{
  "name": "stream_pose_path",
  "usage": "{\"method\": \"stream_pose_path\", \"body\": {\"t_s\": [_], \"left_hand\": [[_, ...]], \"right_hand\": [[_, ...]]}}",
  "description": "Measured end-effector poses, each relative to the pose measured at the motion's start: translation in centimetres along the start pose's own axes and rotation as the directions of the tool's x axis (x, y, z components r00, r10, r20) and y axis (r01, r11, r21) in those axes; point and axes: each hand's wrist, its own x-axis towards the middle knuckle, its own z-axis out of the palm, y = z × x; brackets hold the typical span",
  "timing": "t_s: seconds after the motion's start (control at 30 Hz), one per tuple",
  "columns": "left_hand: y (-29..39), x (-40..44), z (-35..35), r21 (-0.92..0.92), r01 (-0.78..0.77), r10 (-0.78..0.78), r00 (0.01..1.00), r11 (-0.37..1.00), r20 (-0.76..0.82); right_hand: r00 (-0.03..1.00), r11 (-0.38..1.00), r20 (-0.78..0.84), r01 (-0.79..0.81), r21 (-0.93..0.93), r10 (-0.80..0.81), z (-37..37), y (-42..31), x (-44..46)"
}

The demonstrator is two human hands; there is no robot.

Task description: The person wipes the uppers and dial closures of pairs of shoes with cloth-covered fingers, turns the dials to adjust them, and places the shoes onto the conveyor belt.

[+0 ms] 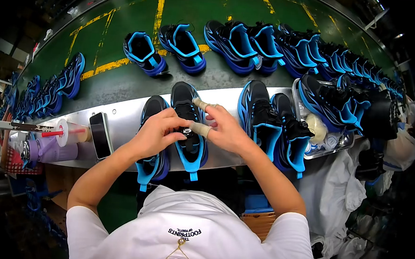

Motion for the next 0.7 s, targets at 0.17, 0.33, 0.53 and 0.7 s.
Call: {"method": "stream_pose_path", "body": {"t_s": [0.17, 0.33, 0.53, 0.7], "left_hand": [[-0.5, 0.4, -0.2, 0.053, -0.055, 0.05, 0.996, 0.997, 0.077], [0.1, -2.9, -3.1, -0.087, 0.016, -0.04, 0.959, 0.996, -0.281], [-0.7, -7.9, -1.7, -0.054, 0.179, -0.186, 0.966, 0.982, -0.179], [-1.1, -7.3, -1.9, 0.059, -0.095, 0.098, 0.993, 0.994, -0.062]], "right_hand": [[0.999, 1.0, 0.035, 0.019, 0.017, -0.019, 2.1, 0.7, 0.8], [0.994, 0.987, -0.046, 0.09, -0.133, -0.097, 0.8, -1.6, -0.3], [0.974, 0.945, 0.061, 0.226, -0.236, -0.218, 2.1, -4.3, 2.9], [0.939, 0.658, 0.151, 0.325, -0.679, -0.309, 5.9, -2.7, 10.2]]}}
